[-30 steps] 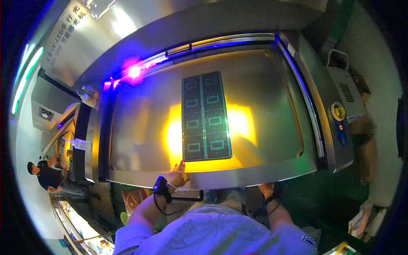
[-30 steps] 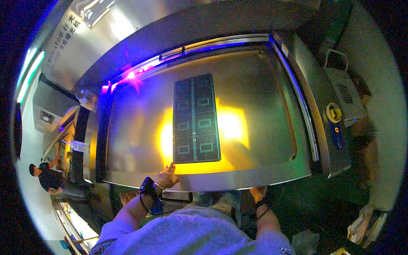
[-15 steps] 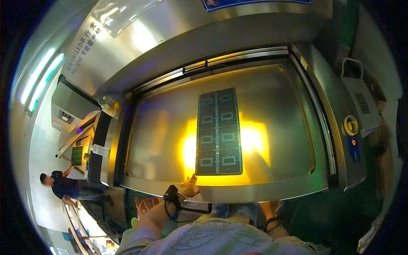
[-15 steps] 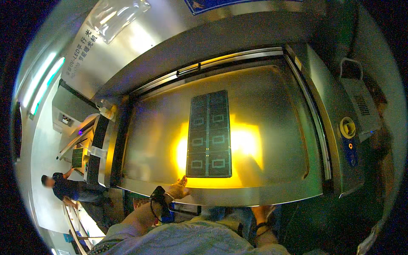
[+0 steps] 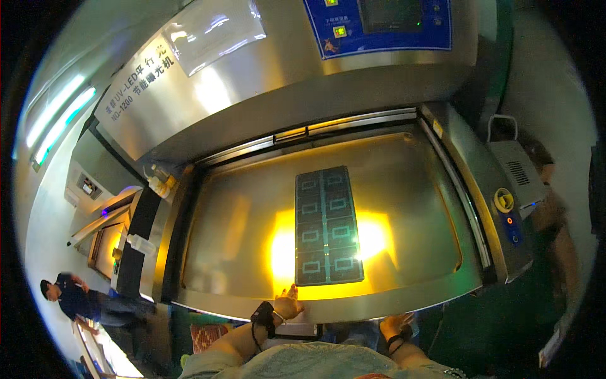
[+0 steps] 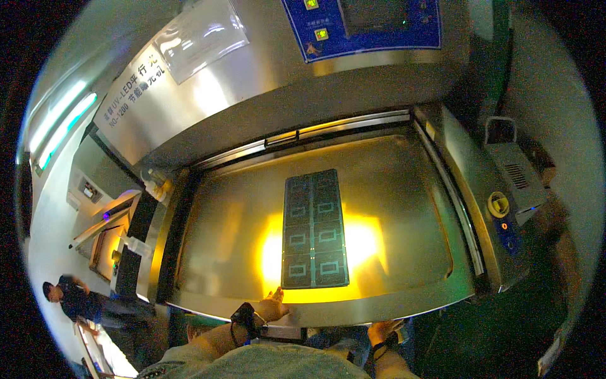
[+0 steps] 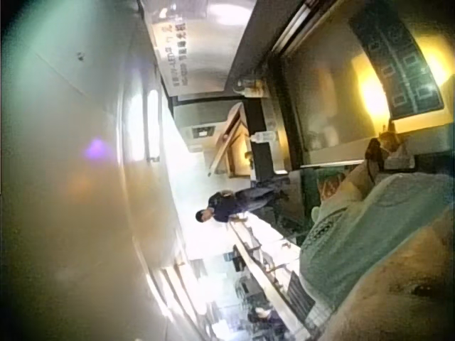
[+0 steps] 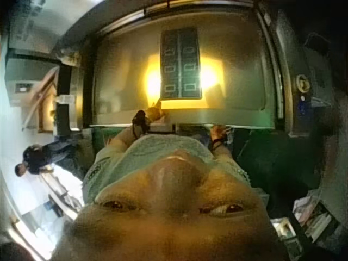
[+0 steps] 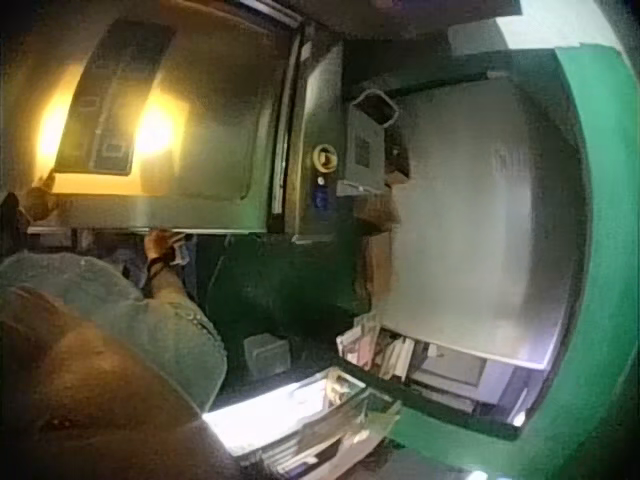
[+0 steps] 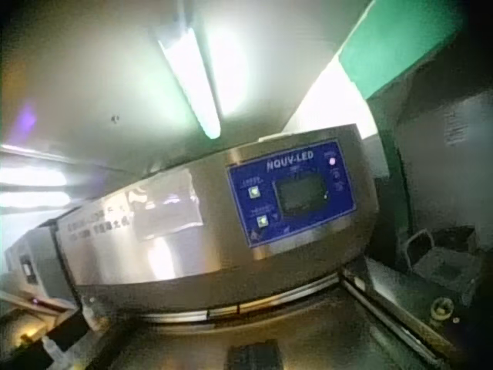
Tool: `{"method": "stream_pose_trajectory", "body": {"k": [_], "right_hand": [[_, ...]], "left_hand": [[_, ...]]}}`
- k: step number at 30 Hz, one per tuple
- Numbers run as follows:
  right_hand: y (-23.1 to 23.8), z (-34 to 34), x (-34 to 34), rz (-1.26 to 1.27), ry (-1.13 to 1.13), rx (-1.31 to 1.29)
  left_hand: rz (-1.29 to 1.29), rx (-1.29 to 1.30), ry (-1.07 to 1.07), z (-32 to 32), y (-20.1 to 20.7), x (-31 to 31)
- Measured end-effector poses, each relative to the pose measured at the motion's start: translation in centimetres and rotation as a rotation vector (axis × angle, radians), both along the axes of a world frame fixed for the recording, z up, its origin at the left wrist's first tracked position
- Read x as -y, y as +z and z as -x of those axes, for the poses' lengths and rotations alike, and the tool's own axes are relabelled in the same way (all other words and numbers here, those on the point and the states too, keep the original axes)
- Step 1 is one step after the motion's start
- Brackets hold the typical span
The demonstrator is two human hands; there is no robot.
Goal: The worker operates an industrial UV-LED exposure machine by loading screens, using a squeegee to flatten them, and cycling the lid and exposure controls.
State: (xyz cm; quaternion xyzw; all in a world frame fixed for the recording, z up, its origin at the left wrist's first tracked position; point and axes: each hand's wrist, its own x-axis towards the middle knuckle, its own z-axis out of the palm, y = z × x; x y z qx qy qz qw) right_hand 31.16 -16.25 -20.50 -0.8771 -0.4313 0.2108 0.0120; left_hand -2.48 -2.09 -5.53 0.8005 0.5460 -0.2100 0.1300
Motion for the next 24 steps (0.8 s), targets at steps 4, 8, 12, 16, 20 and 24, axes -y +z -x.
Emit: {"method": "stream_pose_trajectory", "body": {"k": [4,8,12,16,20,24], "right_hand": [[-5.8,-2.6,2.0,-0.336,-0.023,0.014],[0.3,-4.7,2.6,-0.258,-0.065,-0.09],[4.2,-6.0,9.8,-0.303,-0.549,-1.291],[12.7,-2.6,18.7,-0.285,-0.125,-0.86],[8.2,-1.4,27.1,-0.258,-0.132,-0.675],[18.3,-0.2,21.7,-0.77,-0.807,-1.437]], "left_hand": [[-0.125,0.019,-0.108,-0.4,0.3,-0.2],[-0.139,0.144,-0.112,0.3,0.2,-0.1],[-0.087,0.261,-0.096,0.5,0.8,-0.3],[-0.081,0.324,-0.089,0.6,0.5,-0.1],[-0.076,0.234,-0.161,0.1,0.5,-0.4],[-0.072,0.182,-0.166,0.4,0.0,0.0]]}}
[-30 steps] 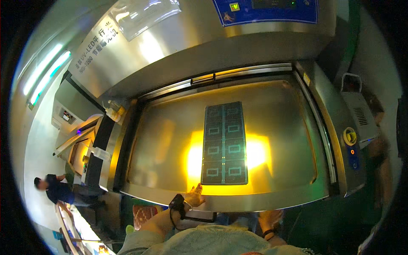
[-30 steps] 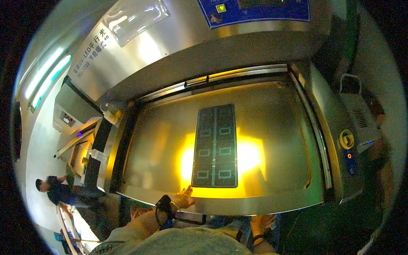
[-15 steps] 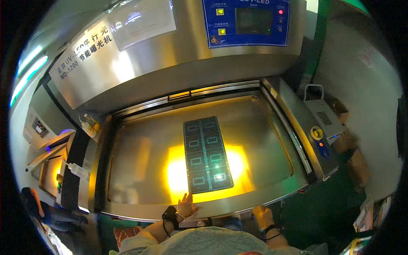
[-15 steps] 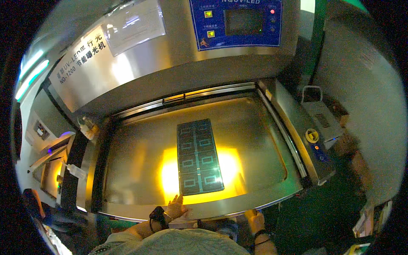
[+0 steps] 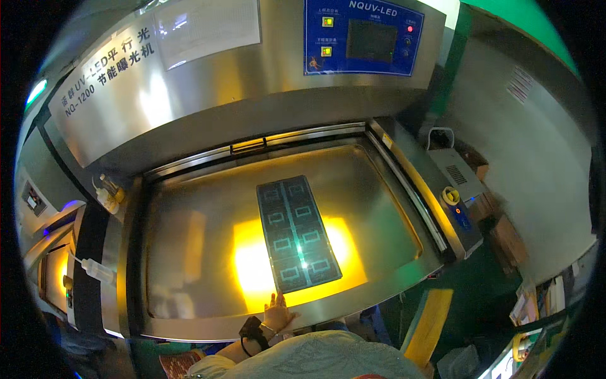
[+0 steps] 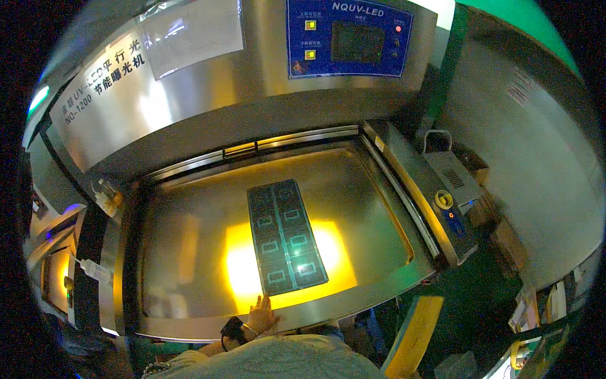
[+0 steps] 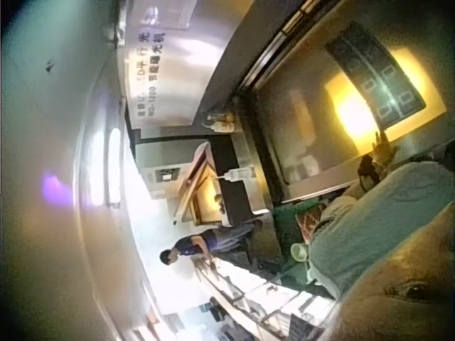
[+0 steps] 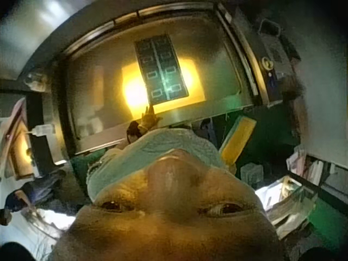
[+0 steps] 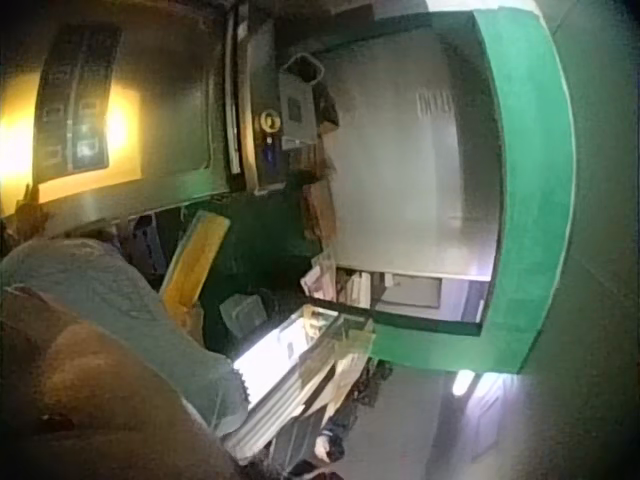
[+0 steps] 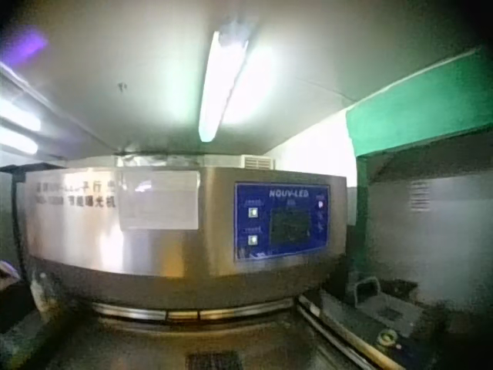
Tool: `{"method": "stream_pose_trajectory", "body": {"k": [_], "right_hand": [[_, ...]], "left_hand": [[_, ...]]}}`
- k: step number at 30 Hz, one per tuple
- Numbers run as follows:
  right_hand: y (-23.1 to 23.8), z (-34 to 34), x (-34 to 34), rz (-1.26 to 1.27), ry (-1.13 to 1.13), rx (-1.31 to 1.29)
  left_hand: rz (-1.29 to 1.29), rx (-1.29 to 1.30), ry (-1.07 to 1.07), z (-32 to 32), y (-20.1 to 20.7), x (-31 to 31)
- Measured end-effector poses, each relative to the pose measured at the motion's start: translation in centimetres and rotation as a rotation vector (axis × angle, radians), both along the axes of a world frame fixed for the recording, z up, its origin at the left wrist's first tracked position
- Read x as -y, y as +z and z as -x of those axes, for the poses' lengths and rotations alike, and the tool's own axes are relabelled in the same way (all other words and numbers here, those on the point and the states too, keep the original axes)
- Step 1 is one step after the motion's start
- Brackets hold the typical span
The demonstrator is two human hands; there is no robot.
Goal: The worker operates an industrial UV-LED exposure machine by loading screens, using a squeegee to flatten them, and cycling the lid and exposure controls.
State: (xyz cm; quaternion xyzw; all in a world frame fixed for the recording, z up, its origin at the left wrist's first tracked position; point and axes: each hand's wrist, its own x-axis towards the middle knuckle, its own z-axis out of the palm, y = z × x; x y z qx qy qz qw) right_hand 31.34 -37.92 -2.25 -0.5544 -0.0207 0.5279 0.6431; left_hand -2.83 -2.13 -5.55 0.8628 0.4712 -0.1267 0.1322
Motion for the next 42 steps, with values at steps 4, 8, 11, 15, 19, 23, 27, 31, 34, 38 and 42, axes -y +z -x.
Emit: {"method": "stream_pose_trajectory", "body": {"k": [4,8,11,15,19,23,27,31,34,38,42], "right_hand": [[1.2,-4.3,-0.9,0.019,-0.237,0.244],[9.4,-3.5,-13.7,0.45,0.258,1.163],[9.3,-4.2,-22.9,0.192,0.651,1.549],[6.8,-4.1,-31.3,0.019,0.976,1.698],[6.4,-1.7,-36.4,-0.036,1.455,1.821],[6.2,2.4,-36.6,-0.082,1.389,1.744],[5.0,4.9,-34.2,-0.179,1.536,1.736],[3.9,5.4,-32.2,-0.291,1.36,1.807],[3.5,5.4,-32.0,-0.262,1.356,1.838],[3.9,5.8,-32.2,-0.275,1.339,1.841],[3.1,5.2,-32.3,-0.245,1.337,1.801]], "left_hand": [[-0.038,0.022,0.013,0.0,0.3,0.1],[-0.06,0.092,0.07,-0.3,0.2,0.0],[-0.071,0.182,0.129,0.0,-0.5,0.0],[-0.051,0.199,0.225,-0.3,1.2,0.8],[-0.11,0.213,0.309,1.0,-0.2,2.1],[-0.115,0.23,0.344,2.0,0.1,2.2],[-0.17,0.182,0.321,2.2,0.8,0.8],[-0.274,0.04,0.198,1.6,0.5,-0.8],[-0.077,-0.063,0.202,0.7,0.2,-2.1],[0.054,-0.072,0.261,0.6,-0.5,-2.6],[0.048,0.074,0.261,1.1,0.0,-2.2]]}}
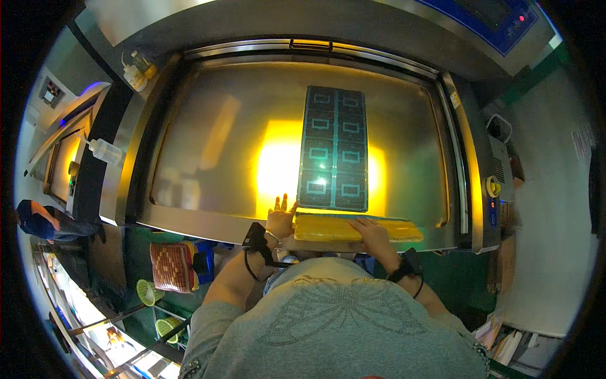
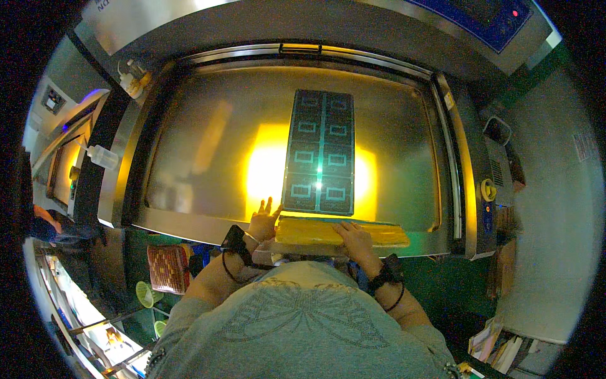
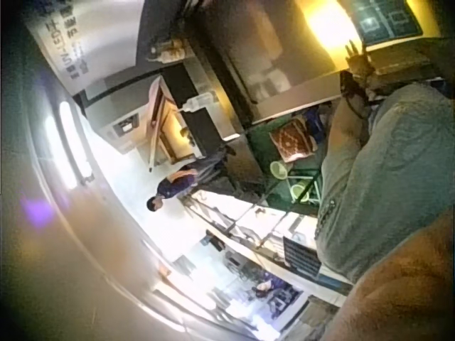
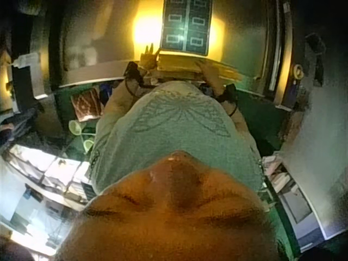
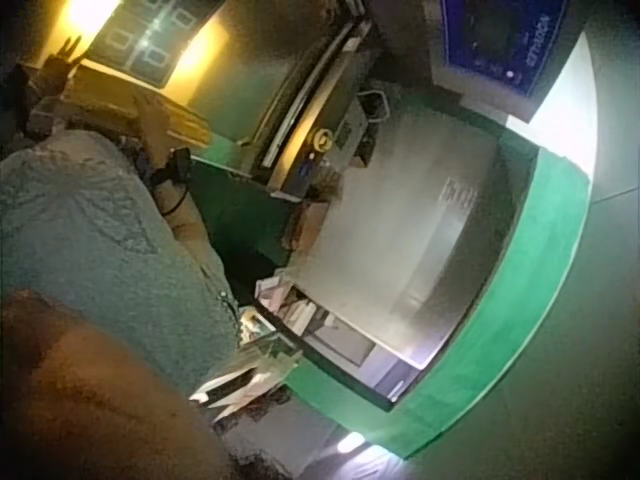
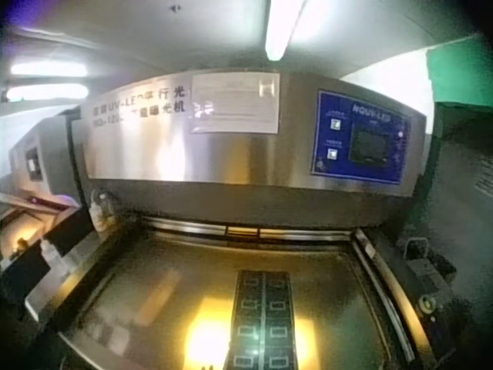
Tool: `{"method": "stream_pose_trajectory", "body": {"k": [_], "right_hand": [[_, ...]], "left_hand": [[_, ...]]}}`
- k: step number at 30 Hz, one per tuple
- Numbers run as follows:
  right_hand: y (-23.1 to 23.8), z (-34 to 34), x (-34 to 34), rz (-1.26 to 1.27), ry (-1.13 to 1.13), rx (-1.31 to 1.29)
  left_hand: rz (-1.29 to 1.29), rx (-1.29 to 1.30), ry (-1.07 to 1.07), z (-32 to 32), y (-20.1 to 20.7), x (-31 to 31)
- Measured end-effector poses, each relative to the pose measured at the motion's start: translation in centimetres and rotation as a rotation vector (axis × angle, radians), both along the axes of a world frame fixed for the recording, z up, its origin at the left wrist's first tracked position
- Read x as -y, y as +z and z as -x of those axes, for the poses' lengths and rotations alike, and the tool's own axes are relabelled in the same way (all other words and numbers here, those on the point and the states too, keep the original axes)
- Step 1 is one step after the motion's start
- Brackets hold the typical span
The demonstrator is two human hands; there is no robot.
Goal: The worker operates an industrial UV-LED exposure machine by loading screens, using a squeegee to flatten them, and cycling the lid and exposure controls.
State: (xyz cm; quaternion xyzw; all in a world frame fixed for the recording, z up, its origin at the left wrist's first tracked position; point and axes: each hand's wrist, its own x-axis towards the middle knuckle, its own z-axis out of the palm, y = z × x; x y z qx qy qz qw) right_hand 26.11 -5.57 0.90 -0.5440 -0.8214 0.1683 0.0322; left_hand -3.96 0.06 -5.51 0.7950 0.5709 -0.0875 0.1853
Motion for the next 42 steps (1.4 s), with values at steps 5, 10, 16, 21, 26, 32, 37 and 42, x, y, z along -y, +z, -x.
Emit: {"method": "stream_pose_trajectory", "body": {"k": [5,10,16,21,26,32,37,42], "right_hand": [[0.8,0.5,-0.3,0.051,0.005,-0.002],[-0.6,-0.2,-0.2,-0.029,0.052,0.057],[0.6,0.5,0.0,0.018,0.015,0.029],[1.0,0.6,0.1,0.044,-0.003,-0.003],[0.0,0.4,0.3,-0.027,0.015,0.07],[0.6,0.8,0.4,-0.012,0.012,0.04],[0.3,0.6,0.4,0.008,0.015,0.048],[0.0,0.5,0.5,0.005,0.012,0.041]], "left_hand": [[-0.058,-0.024,-0.007,0.5,-0.1,0.8],[0.013,-0.055,-0.01,-0.1,1.3,0.6],[0.061,-0.04,-0.01,-0.2,1.7,0.7],[0.024,0.016,0.013,0.0,0.4,0.8],[0.053,-0.008,0.016,0.0,0.0,0.6],[0.071,-0.032,0.008,0.0,0.6,0.8],[0.065,-0.002,0.008,0.0,0.7,0.8],[0.097,-0.084,0.008,-0.2,0.8,0.6]]}}
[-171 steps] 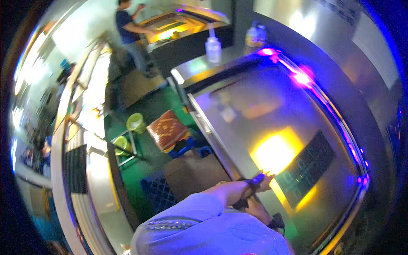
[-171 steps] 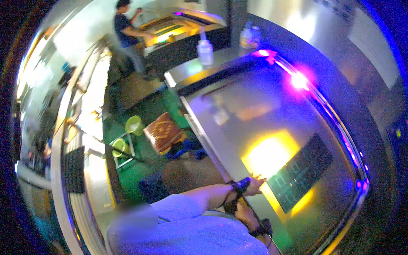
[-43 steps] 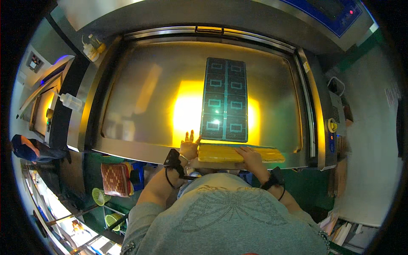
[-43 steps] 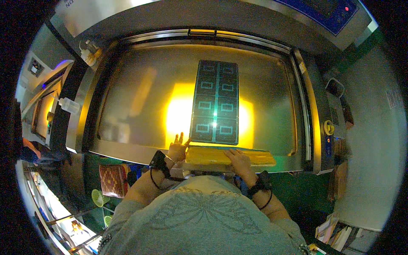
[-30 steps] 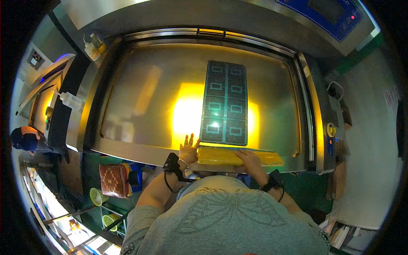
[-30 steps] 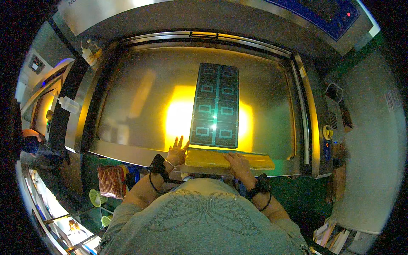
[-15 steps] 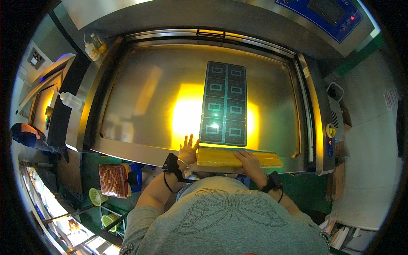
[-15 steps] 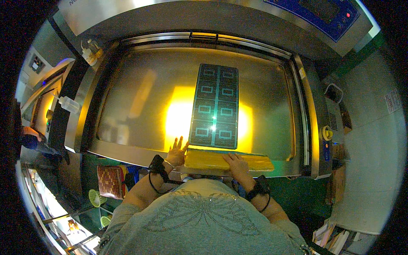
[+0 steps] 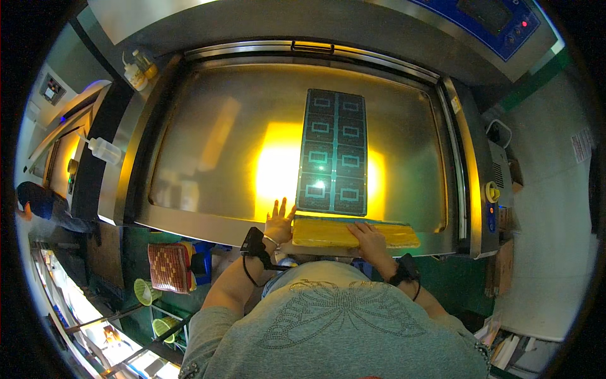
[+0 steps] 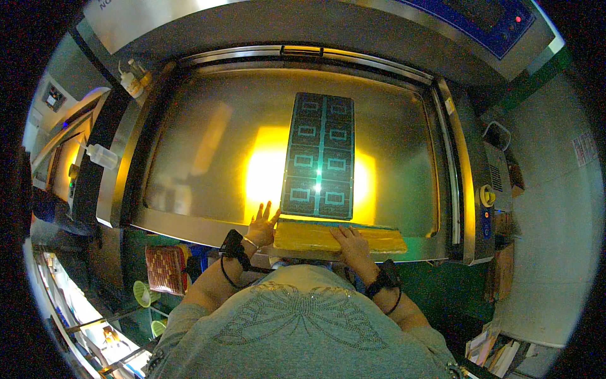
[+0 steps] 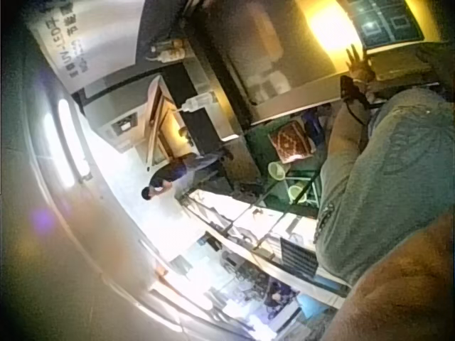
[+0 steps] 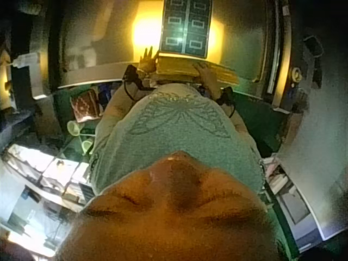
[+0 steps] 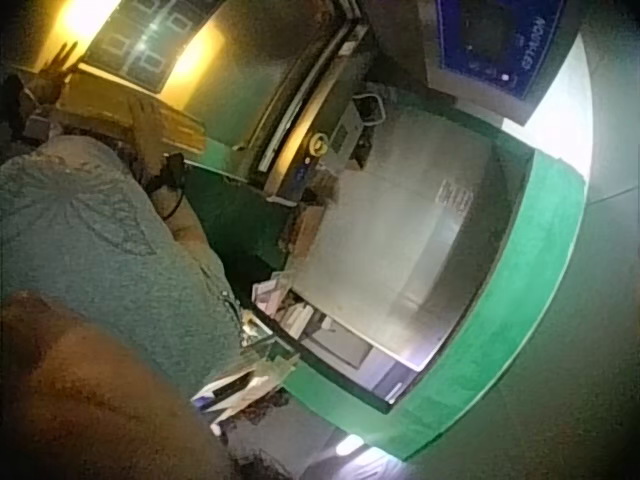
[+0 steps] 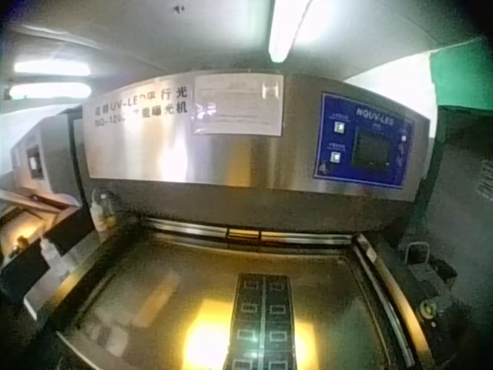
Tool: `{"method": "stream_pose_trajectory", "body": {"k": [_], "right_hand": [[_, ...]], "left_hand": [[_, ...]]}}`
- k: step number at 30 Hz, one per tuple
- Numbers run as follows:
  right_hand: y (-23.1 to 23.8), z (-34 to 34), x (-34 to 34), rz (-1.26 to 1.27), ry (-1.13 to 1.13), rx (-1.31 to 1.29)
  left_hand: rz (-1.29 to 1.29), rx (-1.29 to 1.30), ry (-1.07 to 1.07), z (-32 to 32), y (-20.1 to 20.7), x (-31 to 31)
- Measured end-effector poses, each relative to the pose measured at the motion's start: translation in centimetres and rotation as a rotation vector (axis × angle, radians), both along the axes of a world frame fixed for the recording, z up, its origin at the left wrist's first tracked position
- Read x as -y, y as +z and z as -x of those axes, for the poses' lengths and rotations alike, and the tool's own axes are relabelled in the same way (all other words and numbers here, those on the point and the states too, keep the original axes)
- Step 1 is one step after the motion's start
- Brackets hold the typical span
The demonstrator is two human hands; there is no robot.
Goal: The worker operates an industrial UV-LED exposure machine by loading screens, using a squeegee to flatten them, and cycling the lid and exposure controls.
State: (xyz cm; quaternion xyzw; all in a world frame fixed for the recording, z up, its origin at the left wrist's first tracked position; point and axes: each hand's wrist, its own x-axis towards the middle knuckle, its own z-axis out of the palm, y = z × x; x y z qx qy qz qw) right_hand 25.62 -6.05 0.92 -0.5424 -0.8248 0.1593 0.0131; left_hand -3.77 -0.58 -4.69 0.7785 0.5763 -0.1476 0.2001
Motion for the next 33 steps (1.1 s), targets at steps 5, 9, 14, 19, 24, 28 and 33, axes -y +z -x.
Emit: {"method": "stream_pose_trajectory", "body": {"k": [5,9,14,19,24,28,33], "right_hand": [[0.2,0.1,0.0,0.007,-0.025,-0.044],[0.1,0.2,0.0,-0.01,-0.021,-0.038],[-0.1,0.1,-0.1,-0.029,-0.011,-0.057],[0.4,0.3,-0.1,-0.006,-0.004,-0.04],[0.0,0.1,0.0,-0.014,-0.008,-0.032],[-0.1,0.1,0.1,-0.013,-0.006,-0.011],[-1.5,-0.6,0.2,-0.085,0.008,0.002]], "left_hand": [[0.001,0.026,0.009,0.0,0.2,-0.1],[-0.033,0.053,0.02,0.2,-0.3,0.1],[-0.022,0.043,0.012,0.2,-0.2,0.0],[-0.017,0.048,0.023,0.2,0.2,0.1],[-0.071,0.131,0.013,0.1,1.5,0.4],[-0.097,0.126,0.006,0.1,1.3,0.5],[-0.076,0.128,0.007,1.4,-1.3,-0.6]]}}
